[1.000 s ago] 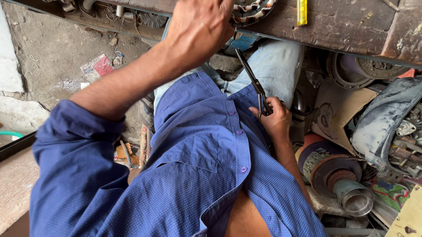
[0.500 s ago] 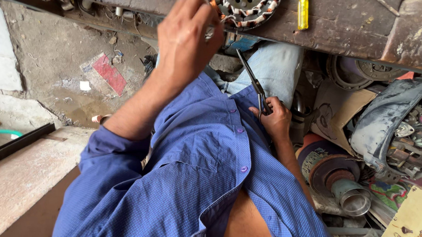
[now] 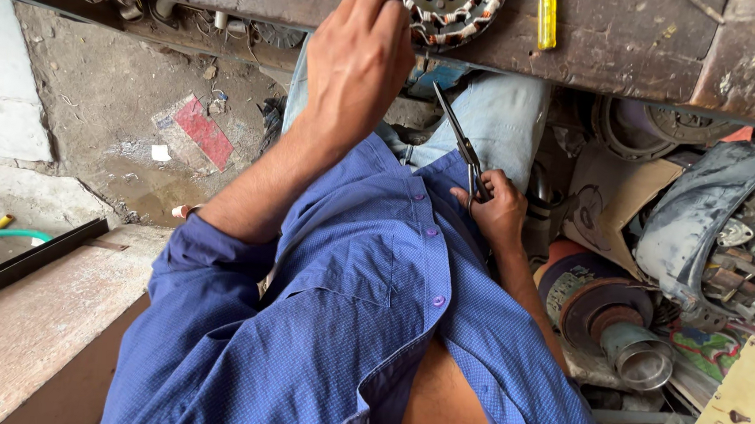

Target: The person uses a screwdriver and shears to adjust and trim copper windings on a circular electrical stator. They repeatedly insert the screwdriver into the slots to push wires and then cut protruding ends with shears.

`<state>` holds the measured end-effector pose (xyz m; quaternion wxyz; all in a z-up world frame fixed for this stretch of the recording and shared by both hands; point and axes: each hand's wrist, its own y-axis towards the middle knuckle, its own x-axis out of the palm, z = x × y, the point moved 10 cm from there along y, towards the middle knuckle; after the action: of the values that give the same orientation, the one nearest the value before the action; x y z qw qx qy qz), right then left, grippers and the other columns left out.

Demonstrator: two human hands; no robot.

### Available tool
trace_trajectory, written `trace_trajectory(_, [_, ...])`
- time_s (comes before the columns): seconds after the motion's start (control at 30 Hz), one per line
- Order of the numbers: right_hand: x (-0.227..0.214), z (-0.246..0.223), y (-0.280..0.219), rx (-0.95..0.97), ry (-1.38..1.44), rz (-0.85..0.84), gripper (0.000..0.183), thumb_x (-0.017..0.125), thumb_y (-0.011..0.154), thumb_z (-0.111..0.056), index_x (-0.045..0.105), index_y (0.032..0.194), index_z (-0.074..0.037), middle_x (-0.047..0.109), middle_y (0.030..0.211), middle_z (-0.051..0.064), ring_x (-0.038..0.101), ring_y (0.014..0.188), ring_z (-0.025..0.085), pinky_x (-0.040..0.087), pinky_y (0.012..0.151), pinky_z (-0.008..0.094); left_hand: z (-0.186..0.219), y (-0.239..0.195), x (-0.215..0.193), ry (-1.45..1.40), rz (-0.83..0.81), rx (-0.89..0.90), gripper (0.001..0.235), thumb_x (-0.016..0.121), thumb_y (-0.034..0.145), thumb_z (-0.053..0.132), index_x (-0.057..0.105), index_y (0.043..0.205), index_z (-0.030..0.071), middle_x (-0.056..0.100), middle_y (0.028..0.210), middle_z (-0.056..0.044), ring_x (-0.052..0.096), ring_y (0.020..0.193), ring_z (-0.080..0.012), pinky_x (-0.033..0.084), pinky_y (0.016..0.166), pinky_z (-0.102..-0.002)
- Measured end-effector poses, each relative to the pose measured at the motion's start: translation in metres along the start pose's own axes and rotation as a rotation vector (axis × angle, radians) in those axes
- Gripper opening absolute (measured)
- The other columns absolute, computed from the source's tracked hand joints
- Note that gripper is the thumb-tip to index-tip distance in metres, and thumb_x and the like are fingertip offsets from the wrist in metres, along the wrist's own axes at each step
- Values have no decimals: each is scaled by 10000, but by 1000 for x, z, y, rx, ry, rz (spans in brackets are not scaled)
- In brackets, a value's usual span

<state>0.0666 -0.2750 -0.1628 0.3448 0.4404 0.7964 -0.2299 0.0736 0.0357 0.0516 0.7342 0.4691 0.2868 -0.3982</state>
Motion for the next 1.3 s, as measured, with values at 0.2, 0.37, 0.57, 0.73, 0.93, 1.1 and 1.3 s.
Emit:
trace_trajectory(0.2, [-1,1,2,15,-13,4,507,964,710,-390,622,884,-60,682,668,32,689,588,147,537,546,305,1,2,16,32,-84,102,174,690,833,64,564,948,26,537,981,-131,575,866,-267,518,702,-399])
trace_trajectory(0.37, [1,5,-2,30,-28,-4,509,962,702,-392,623,893,-63,694,703,42,697,615,179,547,572,323,-11,9,22,-134,-231,112,130,680,875,33,569,942,24,535,935,-137,570,798,-274,486,629,-402])
trace_trajectory(0.57, [0,2,5,89,-35,-27,527,955,688,-422,618,882,-66,684,672,44,697,598,189,546,568,338,-9,15,-24,-217,-13,58,145,729,907,55,603,979,52,573,959,-108,619,869,-295,519,718,-409])
trace_trajectory(0.73, [0,7,2,80,-30,-16,515,951,688,-416,618,878,-72,684,680,50,695,599,206,543,567,340,-9,-2,-27,-286,94,-64,167,787,878,121,654,969,76,606,949,-83,635,878,-284,524,726,-411])
trace_trajectory(0.93, [11,21,6,114,-100,-44,545,944,669,-470,632,872,-73,684,697,84,673,592,269,527,561,386,-8,-1,-13,-209,35,-81,103,745,893,89,648,926,81,604,925,-104,643,865,-318,517,717,-432])
trace_trajectory(1.1, [12,28,5,183,-105,-58,541,918,644,-522,666,890,-112,713,728,80,707,659,288,551,607,414,-30,11,-7,-420,-37,-172,91,669,864,70,605,924,43,607,935,-144,639,841,-382,518,717,-464])
trace_trajectory(1.3, [10,25,8,166,-108,-30,552,904,629,-536,653,883,-116,722,706,64,721,654,272,560,611,410,-22,10,-5,-315,0,-134,85,682,853,69,611,887,36,607,915,-157,648,810,-378,522,699,-467])
